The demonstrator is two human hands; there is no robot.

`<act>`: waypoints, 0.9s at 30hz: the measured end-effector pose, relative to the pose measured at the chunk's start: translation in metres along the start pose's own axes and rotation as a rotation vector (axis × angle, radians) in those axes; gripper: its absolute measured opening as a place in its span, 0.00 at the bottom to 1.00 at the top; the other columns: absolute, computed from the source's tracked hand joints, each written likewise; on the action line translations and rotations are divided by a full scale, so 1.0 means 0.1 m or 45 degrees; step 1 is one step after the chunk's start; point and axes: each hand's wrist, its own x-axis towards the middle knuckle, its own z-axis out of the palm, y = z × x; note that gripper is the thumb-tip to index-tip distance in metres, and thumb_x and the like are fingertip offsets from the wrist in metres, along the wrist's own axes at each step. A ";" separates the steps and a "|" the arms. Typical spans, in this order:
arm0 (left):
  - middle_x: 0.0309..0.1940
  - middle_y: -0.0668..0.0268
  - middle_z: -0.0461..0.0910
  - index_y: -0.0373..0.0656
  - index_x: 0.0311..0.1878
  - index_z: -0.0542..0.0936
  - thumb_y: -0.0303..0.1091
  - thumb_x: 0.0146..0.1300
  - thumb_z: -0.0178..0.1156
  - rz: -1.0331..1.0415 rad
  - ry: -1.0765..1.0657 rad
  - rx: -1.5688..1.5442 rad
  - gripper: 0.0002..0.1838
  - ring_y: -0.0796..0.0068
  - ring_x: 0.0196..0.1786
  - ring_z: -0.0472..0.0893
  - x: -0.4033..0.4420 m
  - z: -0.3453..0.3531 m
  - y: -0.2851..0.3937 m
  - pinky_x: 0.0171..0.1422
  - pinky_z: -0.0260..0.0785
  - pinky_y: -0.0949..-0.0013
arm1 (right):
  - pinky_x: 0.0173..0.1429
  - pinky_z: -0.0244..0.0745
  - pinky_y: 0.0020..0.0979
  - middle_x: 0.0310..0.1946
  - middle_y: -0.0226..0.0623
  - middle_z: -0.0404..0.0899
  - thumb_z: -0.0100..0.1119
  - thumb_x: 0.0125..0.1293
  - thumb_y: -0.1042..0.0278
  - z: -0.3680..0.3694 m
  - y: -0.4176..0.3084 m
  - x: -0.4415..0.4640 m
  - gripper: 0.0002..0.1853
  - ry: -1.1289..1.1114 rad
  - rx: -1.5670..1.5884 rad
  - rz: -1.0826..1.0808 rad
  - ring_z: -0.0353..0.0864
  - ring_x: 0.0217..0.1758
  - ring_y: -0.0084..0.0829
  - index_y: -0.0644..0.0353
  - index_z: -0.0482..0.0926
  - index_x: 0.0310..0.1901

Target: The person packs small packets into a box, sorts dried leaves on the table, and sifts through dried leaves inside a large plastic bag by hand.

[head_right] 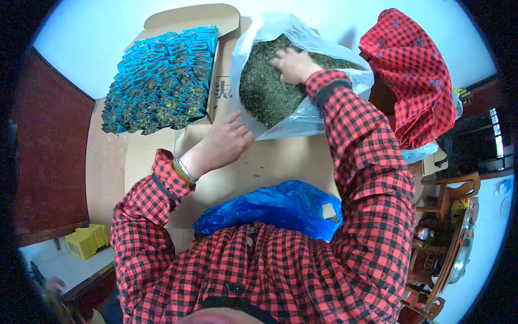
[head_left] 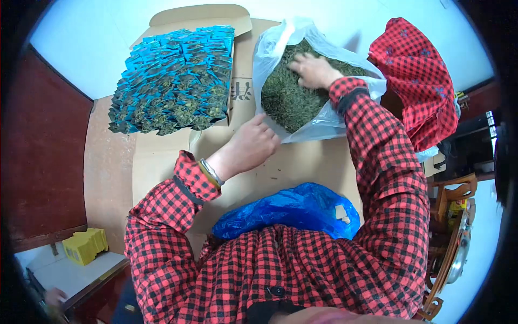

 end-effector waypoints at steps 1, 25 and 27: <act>0.25 0.66 0.76 0.46 0.28 0.74 0.34 0.55 0.55 -0.016 -0.032 -0.004 0.04 0.67 0.36 0.78 0.00 0.00 -0.01 0.63 0.62 0.58 | 0.63 0.67 0.46 0.62 0.42 0.65 0.59 0.57 0.59 0.05 0.17 0.05 0.30 0.067 0.109 0.075 0.66 0.64 0.47 0.52 0.68 0.62; 0.40 0.48 0.81 0.39 0.38 0.82 0.37 0.59 0.51 -0.928 -0.183 -0.417 0.14 0.50 0.47 0.81 2.08 0.48 -1.02 0.53 0.72 0.56 | 0.65 0.64 0.40 0.57 0.50 0.73 0.56 0.60 0.58 -0.05 0.83 -1.30 0.25 0.447 0.403 0.527 0.69 0.63 0.45 0.60 0.73 0.58; 0.40 0.47 0.81 0.38 0.37 0.82 0.37 0.59 0.51 -1.027 -0.105 -0.397 0.14 0.49 0.46 0.81 2.17 0.67 -1.06 0.52 0.72 0.56 | 0.65 0.65 0.41 0.57 0.47 0.72 0.56 0.61 0.56 0.01 1.00 -1.27 0.25 0.565 0.471 0.514 0.70 0.63 0.45 0.57 0.74 0.58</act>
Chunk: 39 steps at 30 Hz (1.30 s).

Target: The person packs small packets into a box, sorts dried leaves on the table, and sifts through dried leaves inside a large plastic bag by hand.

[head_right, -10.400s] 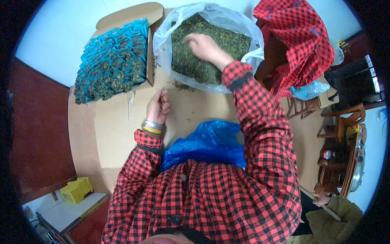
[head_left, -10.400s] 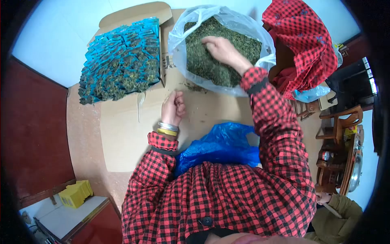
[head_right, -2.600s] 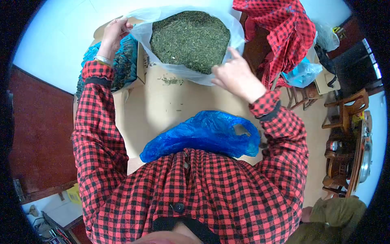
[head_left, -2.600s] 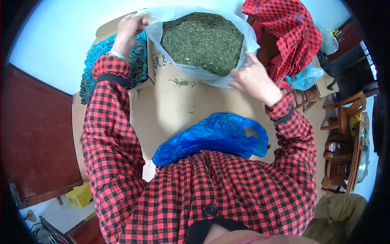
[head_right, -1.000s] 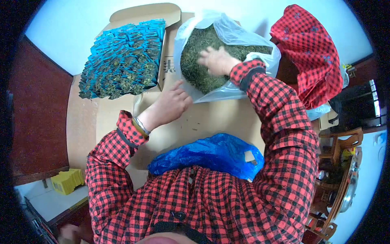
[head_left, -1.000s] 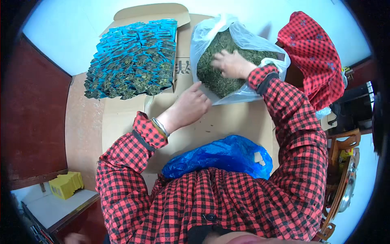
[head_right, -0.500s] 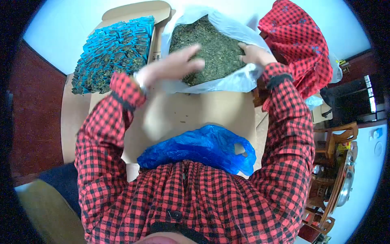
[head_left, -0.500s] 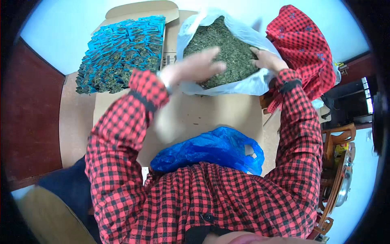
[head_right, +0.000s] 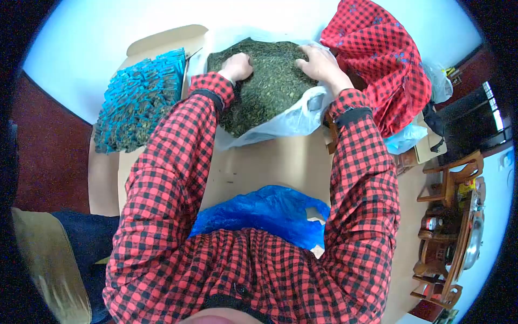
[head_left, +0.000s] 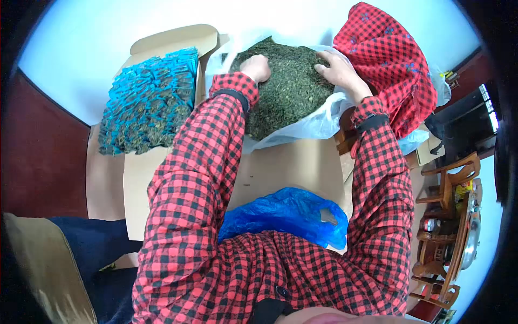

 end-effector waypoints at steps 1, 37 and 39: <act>0.39 0.47 0.81 0.38 0.37 0.82 0.37 0.59 0.51 0.009 0.051 -0.020 0.14 0.49 0.46 0.81 0.04 0.10 -0.01 0.52 0.72 0.55 | 0.65 0.65 0.41 0.57 0.47 0.72 0.56 0.61 0.56 0.04 0.07 0.01 0.25 0.002 0.011 0.005 0.70 0.63 0.45 0.57 0.74 0.58; 0.18 0.71 0.75 0.42 0.32 0.78 0.27 0.61 0.52 -0.165 -0.369 -0.842 0.06 0.81 0.13 0.72 -0.87 -0.66 -0.59 0.17 0.65 0.74 | 0.60 0.70 0.39 0.51 0.44 0.78 0.59 0.54 0.63 0.78 -0.94 0.40 0.16 -0.655 0.178 -0.321 0.76 0.56 0.45 0.56 0.80 0.45; 0.18 0.71 0.75 0.42 0.31 0.78 0.28 0.61 0.53 -0.191 -0.343 -0.896 0.05 0.81 0.13 0.72 -0.82 -0.65 -0.63 0.17 0.65 0.75 | 0.60 0.70 0.39 0.51 0.45 0.78 0.60 0.53 0.64 0.75 -0.95 0.18 0.16 -0.733 0.216 -0.406 0.76 0.56 0.44 0.55 0.81 0.45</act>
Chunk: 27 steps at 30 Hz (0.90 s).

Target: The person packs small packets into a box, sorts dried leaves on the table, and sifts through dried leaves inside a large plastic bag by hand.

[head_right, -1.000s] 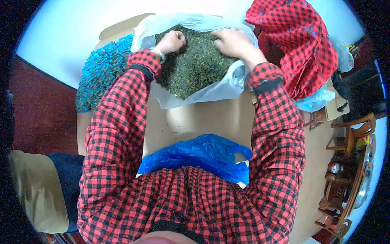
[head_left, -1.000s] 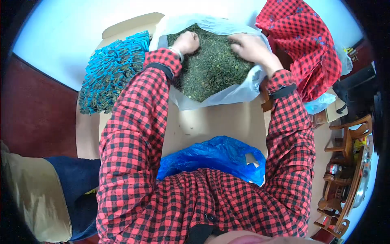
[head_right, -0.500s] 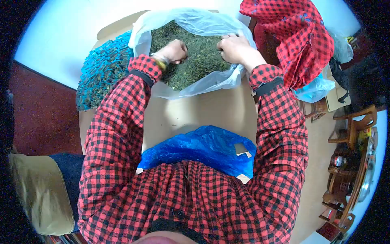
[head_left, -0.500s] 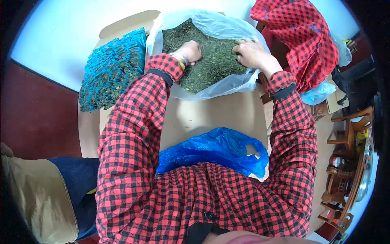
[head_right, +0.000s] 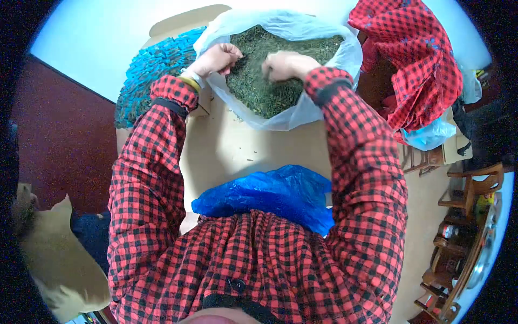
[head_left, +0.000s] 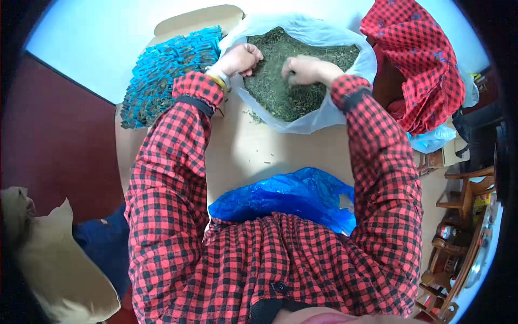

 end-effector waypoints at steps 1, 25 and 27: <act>0.18 0.71 0.75 0.42 0.31 0.78 0.28 0.61 0.53 0.007 -0.002 -0.020 0.05 0.81 0.13 0.72 0.03 -0.02 -0.01 0.17 0.65 0.75 | 0.60 0.69 0.39 0.51 0.45 0.78 0.60 0.53 0.64 0.02 0.01 -0.12 0.16 -0.057 0.031 -0.090 0.76 0.56 0.44 0.54 0.81 0.44; 0.25 0.66 0.78 0.36 0.39 0.74 0.30 0.65 0.52 -0.192 -0.121 -0.911 0.07 0.75 0.24 0.81 -0.15 0.11 -0.01 0.28 0.79 0.72 | 0.42 0.76 0.37 0.35 0.44 0.83 0.56 0.54 0.71 -0.45 0.49 0.16 0.12 0.245 -0.114 0.169 0.83 0.39 0.42 0.57 0.82 0.40; 0.29 0.65 0.79 0.34 0.40 0.74 0.30 0.66 0.52 -0.189 -0.179 -1.017 0.08 0.73 0.28 0.82 -0.13 0.15 -0.02 0.32 0.80 0.71 | 0.42 0.76 0.36 0.34 0.43 0.83 0.56 0.55 0.70 -0.45 0.40 -0.12 0.11 0.248 0.018 0.238 0.82 0.38 0.40 0.59 0.82 0.39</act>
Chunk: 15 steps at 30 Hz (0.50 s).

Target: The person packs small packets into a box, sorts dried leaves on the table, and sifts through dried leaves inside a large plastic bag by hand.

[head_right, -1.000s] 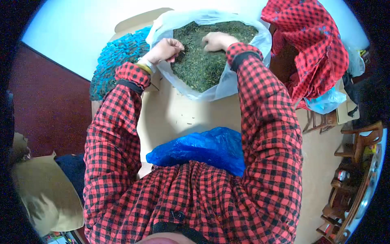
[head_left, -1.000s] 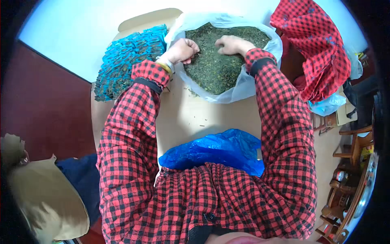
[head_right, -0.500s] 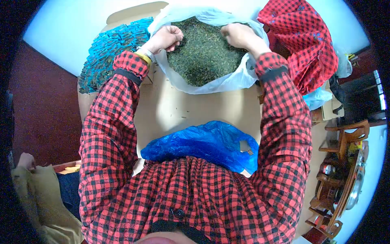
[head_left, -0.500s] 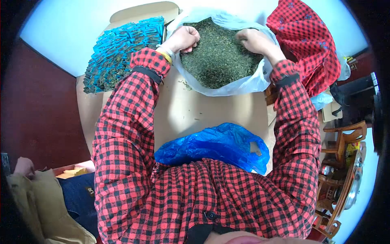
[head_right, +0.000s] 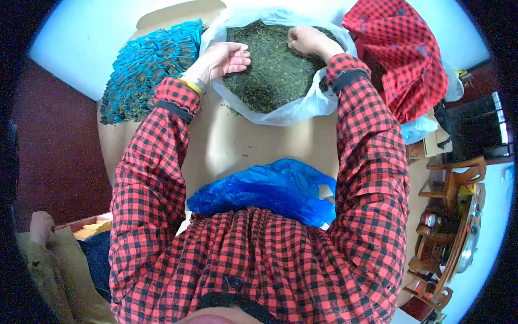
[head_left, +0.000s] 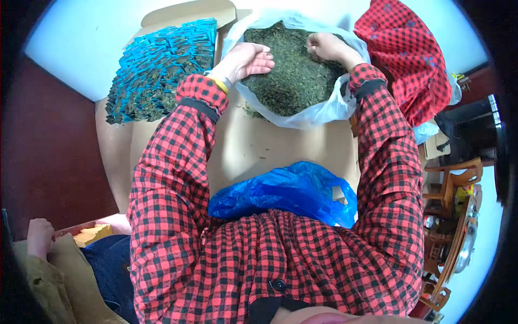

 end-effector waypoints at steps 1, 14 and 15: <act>0.30 0.64 0.80 0.33 0.41 0.73 0.30 0.67 0.51 -0.001 -0.030 -0.047 0.08 0.72 0.30 0.83 -0.02 0.04 0.00 0.34 0.81 0.70 | 0.42 0.76 0.34 0.33 0.42 0.83 0.56 0.55 0.70 -0.02 -0.05 -0.15 0.10 0.002 0.127 0.062 0.82 0.36 0.37 0.61 0.81 0.38; 0.45 0.58 0.79 0.36 0.51 0.74 0.31 0.68 0.51 0.116 0.041 0.100 0.12 0.67 0.42 0.83 -0.35 0.21 0.06 0.45 0.80 0.67 | 0.39 0.75 0.36 0.25 0.39 0.82 0.57 0.58 0.59 0.01 -0.65 -0.42 0.11 0.311 0.299 -0.089 0.82 0.32 0.35 0.56 0.82 0.33; 0.45 0.59 0.79 0.36 0.51 0.74 0.31 0.68 0.52 0.123 0.062 0.146 0.12 0.68 0.43 0.83 -0.36 0.22 0.06 0.45 0.80 0.68 | 0.39 0.75 0.36 0.25 0.39 0.82 0.57 0.58 0.59 0.01 -0.72 -0.41 0.11 0.305 0.305 -0.088 0.82 0.32 0.35 0.56 0.82 0.33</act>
